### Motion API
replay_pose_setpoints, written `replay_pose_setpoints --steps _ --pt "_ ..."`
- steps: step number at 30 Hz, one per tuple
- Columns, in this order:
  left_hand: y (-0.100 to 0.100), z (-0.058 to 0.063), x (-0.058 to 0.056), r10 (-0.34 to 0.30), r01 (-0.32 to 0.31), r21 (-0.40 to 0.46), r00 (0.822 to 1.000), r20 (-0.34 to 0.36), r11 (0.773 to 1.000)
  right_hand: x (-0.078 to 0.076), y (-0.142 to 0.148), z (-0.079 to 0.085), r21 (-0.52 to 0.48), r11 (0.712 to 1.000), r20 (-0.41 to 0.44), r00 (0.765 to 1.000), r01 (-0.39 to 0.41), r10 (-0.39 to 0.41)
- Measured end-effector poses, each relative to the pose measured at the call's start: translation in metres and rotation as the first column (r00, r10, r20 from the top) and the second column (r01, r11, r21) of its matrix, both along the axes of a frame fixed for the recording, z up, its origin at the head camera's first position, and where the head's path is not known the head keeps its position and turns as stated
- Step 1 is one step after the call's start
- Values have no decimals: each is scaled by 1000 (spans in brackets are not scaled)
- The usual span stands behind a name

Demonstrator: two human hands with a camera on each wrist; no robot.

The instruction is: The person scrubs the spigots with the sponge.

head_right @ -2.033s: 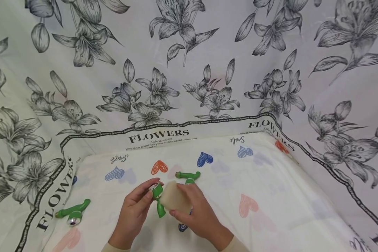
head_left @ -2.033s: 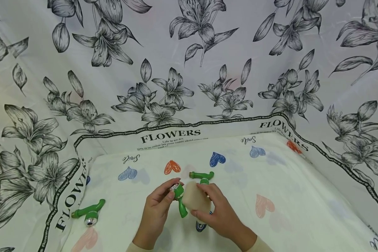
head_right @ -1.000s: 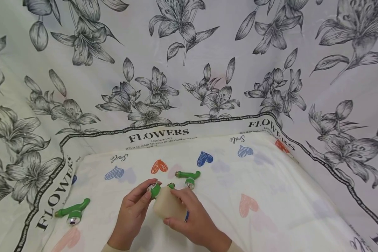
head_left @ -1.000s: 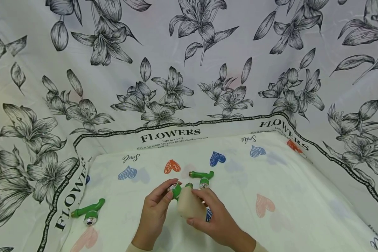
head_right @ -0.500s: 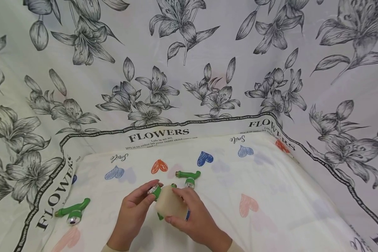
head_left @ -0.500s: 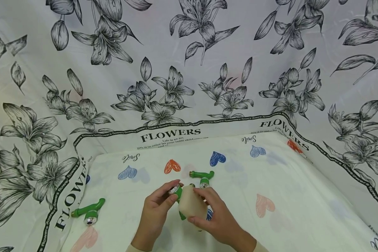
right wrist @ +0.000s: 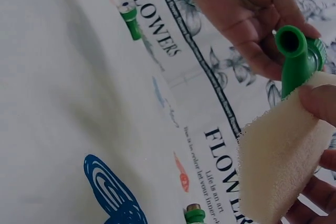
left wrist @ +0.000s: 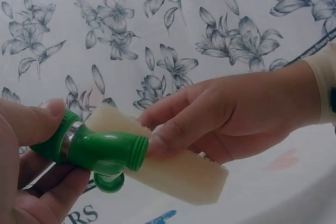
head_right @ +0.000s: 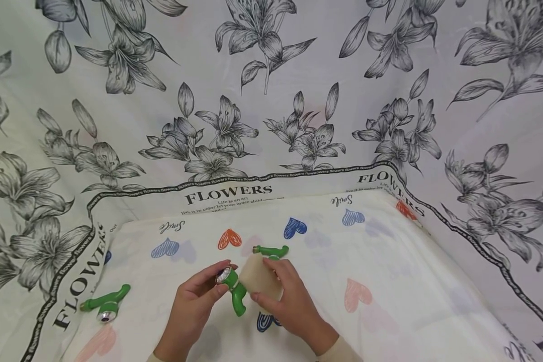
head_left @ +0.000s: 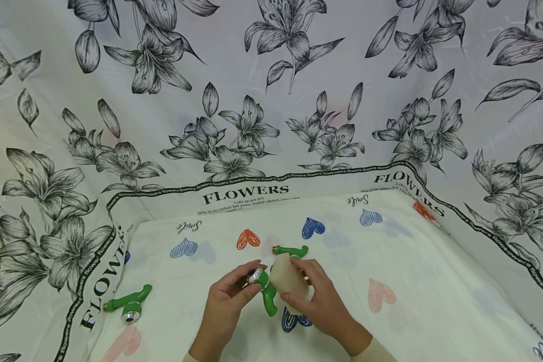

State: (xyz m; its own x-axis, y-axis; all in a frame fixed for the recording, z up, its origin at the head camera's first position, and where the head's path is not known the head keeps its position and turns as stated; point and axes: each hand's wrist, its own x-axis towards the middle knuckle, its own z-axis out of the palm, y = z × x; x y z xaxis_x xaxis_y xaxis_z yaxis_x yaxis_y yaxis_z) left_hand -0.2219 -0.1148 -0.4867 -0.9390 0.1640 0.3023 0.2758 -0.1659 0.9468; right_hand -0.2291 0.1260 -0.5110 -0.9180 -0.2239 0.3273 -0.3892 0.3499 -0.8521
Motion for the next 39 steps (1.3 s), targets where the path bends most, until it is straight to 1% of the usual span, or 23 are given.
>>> replay_pose_setpoints --steps 3,6,11,15,18,22,29,33,37,39 --pt "0 0 -1 33 -33 -12 999 6 999 1 0 -1 -12 1000 20 1000 -18 19" --pt "1 -1 -2 64 -64 -15 998 17 998 5 -2 -2 -31 998 35 997 -63 64" --pt "2 -3 -4 99 -99 10 994 38 995 13 -9 -1 -67 990 51 990 -126 130" --pt "1 -3 -6 148 -149 18 987 56 989 19 -13 1 -73 982 53 983 -172 176" --pt "-1 -3 -7 170 -172 18 982 76 985 21 -15 3 -63 979 50 979 -195 198" --pt "-1 -3 -7 167 -170 25 982 88 985 21 -15 4 -64 978 44 978 -199 202" --pt "1 -3 -5 160 -163 25 983 91 986 18 -12 3 -39 983 7 983 -180 181" --pt "1 -2 -3 126 -128 16 988 84 992 13 -9 -2 -43 986 -12 986 -164 164" --pt "2 -1 0 87 -89 24 993 73 996 7 -4 -7 -39 990 -10 991 -133 133" --pt "3 0 0 82 -83 15 995 62 996 4 -2 -9 -32 993 -3 993 -116 116"
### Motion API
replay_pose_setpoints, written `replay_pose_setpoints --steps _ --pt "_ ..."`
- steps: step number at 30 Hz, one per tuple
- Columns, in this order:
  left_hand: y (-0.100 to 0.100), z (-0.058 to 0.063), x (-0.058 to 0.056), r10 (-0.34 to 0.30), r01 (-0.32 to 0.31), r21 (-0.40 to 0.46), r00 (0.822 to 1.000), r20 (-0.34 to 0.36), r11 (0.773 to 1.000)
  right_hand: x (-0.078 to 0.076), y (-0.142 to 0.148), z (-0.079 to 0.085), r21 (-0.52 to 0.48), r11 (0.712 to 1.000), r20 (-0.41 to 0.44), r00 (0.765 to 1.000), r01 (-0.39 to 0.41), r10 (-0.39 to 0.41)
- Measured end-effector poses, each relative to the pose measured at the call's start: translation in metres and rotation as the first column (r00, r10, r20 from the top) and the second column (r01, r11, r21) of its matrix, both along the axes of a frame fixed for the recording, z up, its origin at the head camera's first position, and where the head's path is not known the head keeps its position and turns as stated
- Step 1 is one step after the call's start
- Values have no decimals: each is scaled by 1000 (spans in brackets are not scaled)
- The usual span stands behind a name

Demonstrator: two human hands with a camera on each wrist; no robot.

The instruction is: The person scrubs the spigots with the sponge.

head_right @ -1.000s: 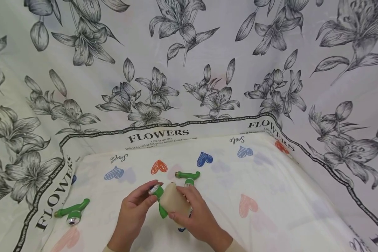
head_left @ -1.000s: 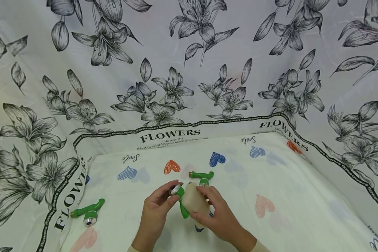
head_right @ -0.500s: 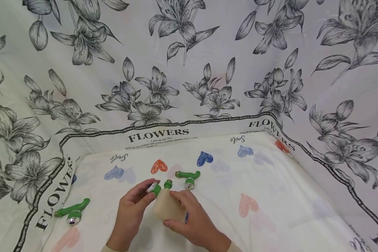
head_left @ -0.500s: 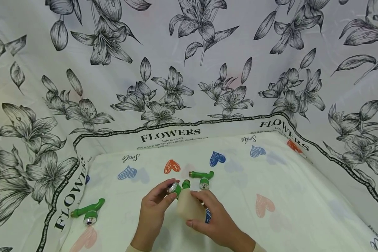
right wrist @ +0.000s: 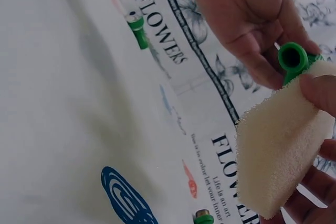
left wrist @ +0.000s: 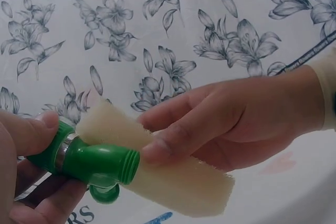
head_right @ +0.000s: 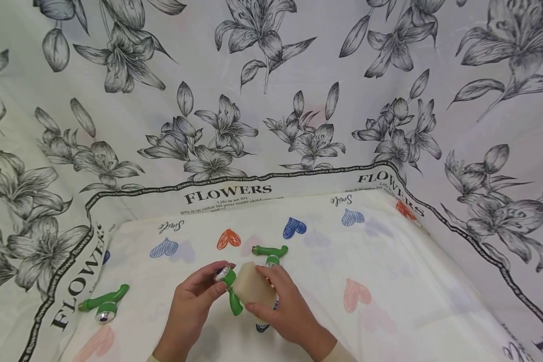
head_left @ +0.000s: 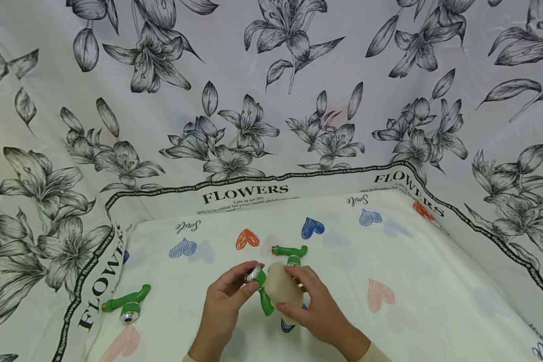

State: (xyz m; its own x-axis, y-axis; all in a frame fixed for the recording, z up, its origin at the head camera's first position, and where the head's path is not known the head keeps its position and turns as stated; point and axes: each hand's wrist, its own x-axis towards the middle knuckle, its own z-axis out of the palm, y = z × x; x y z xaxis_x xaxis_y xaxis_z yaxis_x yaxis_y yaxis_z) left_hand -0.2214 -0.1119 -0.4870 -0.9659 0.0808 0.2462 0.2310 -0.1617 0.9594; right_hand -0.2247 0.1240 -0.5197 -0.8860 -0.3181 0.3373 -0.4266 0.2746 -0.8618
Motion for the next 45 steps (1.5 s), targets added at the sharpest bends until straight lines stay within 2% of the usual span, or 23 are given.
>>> replay_pose_setpoints --steps 7,11,20,28,32,37,39,41,45 --pt "2 1 2 -2 2 -10 1000 -5 1000 -6 6 -1 40 996 -30 997 78 -77" --pt "2 1 1 -9 9 8 1000 15 1000 -6 6 -2 37 995 -1 996 92 -92" --pt "-3 -6 -3 0 0 8 999 52 1000 2 -1 -1 20 1000 48 999 -22 21" --pt "-8 -16 -6 6 -5 -19 998 68 1000 9 -5 5 -4 993 18 993 -118 118" --pt "-9 -19 -8 9 -11 30 997 79 1000 9 -3 11 -33 997 -16 998 -66 65" --pt "-10 -20 -9 7 -21 94 990 144 995 6 2 15 -65 996 -54 996 65 -69" --pt "-9 -21 -9 3 -22 109 985 172 994 5 4 16 -83 992 -50 994 93 -98" --pt "-8 -22 -8 -2 -19 119 984 177 993 4 5 17 -105 992 -51 995 77 -83" --pt "-6 -23 -5 -9 -8 117 990 142 993 6 3 19 -144 990 -65 998 -11 1"
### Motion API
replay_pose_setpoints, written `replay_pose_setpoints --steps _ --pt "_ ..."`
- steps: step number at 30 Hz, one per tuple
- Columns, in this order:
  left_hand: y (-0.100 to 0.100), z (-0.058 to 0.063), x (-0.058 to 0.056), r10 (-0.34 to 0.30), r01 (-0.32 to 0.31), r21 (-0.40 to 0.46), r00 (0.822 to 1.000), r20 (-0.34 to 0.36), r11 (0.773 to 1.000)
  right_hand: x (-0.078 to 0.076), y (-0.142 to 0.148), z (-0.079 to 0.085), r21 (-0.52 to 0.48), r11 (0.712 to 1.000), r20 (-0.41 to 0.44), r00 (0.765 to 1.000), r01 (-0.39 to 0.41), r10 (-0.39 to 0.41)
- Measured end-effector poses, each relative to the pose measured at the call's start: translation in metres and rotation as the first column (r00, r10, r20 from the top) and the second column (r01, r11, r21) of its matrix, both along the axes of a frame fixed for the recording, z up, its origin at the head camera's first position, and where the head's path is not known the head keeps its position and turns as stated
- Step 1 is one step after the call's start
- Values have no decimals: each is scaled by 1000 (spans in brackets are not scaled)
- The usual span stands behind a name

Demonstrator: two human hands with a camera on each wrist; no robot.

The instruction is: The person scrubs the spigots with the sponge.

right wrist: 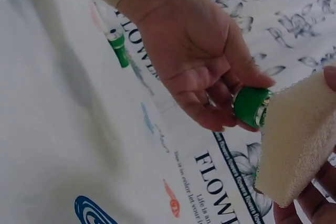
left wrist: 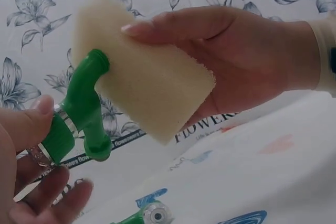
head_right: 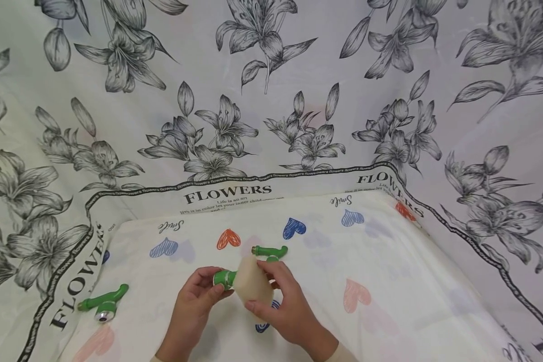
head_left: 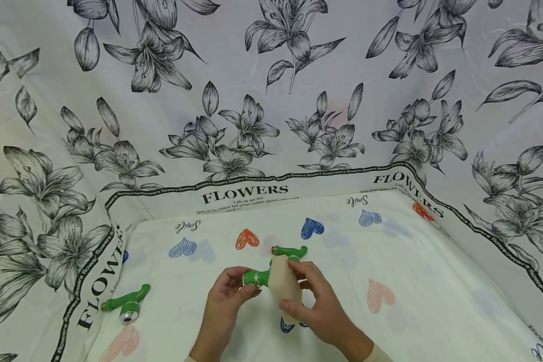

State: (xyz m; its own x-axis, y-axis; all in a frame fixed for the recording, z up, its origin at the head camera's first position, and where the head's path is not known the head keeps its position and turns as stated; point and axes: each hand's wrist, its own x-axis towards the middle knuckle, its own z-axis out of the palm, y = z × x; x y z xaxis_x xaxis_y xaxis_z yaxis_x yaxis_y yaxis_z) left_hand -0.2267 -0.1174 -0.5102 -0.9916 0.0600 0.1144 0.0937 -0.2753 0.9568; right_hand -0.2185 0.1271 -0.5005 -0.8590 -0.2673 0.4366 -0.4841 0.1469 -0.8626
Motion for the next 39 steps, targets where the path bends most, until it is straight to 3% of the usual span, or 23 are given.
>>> replay_pose_setpoints --steps 3,8,12,18,25,31,39 --pt "0 1 1 -17 17 -2 1000 -11 1000 1 -3 1 -15 999 -30 999 -41 40" --pt "-2 3 3 -74 75 45 997 -16 996 1 -2 2 -9 1000 -28 999 -28 27" --pt "-3 4 4 -102 104 47 994 -28 993 -2 -2 0 30 999 20 999 46 -46" --pt "-3 6 6 -90 90 13 996 8 996 -9 -1 -5 110 980 38 984 168 -173" --pt "-2 7 7 -106 106 26 994 -13 994 -13 1 -10 112 963 60 966 243 -251" --pt "0 8 7 -86 86 22 996 6 996 -11 -1 -11 84 977 118 971 198 -207" --pt "-1 2 4 -61 61 -2 998 6 998 -5 -3 -11 15 998 160 985 67 -69"
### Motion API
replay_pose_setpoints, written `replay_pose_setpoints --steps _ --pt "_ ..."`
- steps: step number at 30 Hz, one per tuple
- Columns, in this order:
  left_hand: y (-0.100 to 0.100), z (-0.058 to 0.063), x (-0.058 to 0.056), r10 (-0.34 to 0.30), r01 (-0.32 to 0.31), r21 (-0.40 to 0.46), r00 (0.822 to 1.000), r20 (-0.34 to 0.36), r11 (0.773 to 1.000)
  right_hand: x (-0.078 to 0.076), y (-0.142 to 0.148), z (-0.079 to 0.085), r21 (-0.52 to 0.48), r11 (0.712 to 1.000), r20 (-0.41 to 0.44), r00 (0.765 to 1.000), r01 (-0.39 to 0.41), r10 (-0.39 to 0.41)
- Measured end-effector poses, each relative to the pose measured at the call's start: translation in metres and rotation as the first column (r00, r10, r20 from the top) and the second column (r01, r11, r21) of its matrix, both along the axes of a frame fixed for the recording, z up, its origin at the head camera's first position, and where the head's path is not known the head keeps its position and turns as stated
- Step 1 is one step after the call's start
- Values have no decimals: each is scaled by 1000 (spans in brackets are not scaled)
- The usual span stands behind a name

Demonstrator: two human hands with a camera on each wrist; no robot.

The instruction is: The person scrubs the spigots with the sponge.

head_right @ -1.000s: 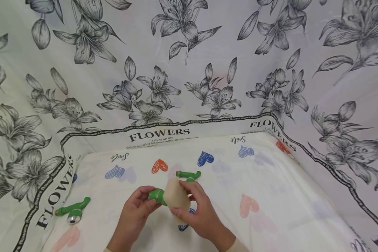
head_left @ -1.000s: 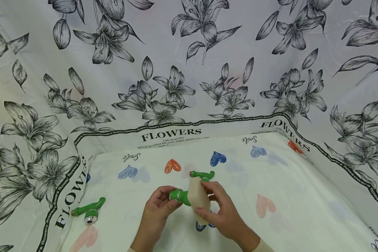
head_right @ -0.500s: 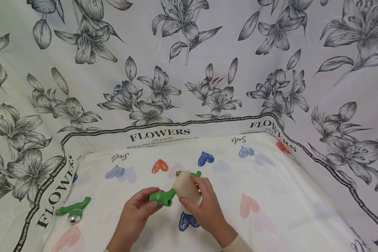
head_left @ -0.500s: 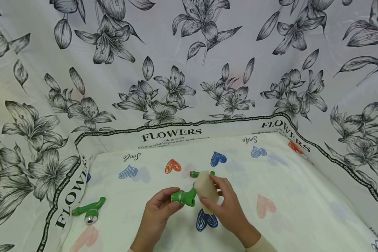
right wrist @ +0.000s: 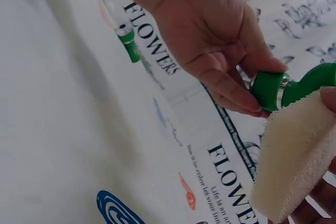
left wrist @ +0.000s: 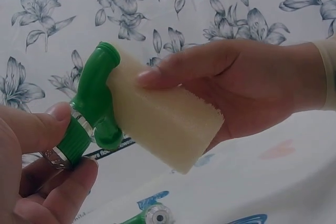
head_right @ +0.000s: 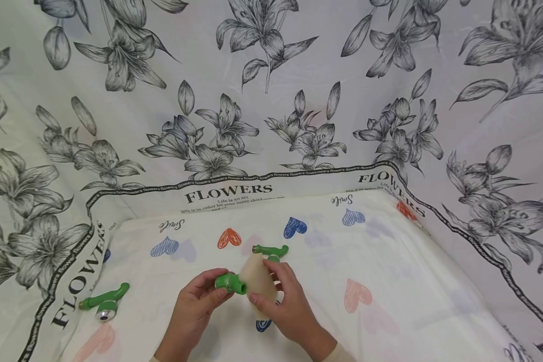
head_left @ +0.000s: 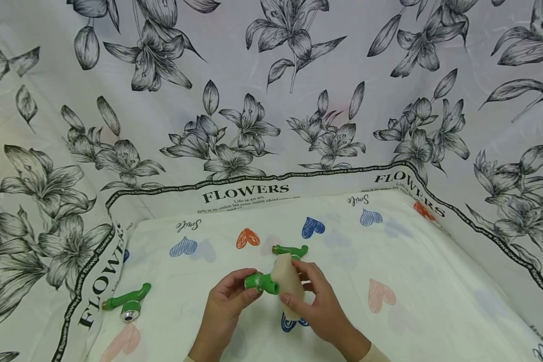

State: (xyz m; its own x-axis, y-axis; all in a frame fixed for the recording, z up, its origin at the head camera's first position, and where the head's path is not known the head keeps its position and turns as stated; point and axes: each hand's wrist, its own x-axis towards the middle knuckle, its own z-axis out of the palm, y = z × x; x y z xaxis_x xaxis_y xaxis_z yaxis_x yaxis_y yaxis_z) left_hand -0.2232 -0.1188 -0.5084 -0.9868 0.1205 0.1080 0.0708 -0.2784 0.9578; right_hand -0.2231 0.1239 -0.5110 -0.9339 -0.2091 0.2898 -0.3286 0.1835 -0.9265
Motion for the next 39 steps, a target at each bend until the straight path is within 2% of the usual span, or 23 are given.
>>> replay_pose_setpoints --steps 7,13,16,23,30,39 --pt "-1 -1 -2 -3 3 4 1000 -22 1000 0 2 3 -55 997 1 999 -45 45" --pt "-1 -1 -3 51 -51 18 999 -17 999 7 -2 8 -113 983 8 989 -144 146" --pt "-1 0 -4 73 -73 23 997 3 997 9 -3 10 -105 982 -17 987 -159 158" --pt "1 1 -3 65 -66 21 997 46 998 6 1 9 -57 992 -75 991 -115 110" --pt "1 0 -2 37 -38 22 998 41 999 -1 3 6 19 1000 -83 997 -2 4" --pt "2 2 1 12 -13 7 998 65 1000 -13 9 -7 146 975 -100 983 166 -152"
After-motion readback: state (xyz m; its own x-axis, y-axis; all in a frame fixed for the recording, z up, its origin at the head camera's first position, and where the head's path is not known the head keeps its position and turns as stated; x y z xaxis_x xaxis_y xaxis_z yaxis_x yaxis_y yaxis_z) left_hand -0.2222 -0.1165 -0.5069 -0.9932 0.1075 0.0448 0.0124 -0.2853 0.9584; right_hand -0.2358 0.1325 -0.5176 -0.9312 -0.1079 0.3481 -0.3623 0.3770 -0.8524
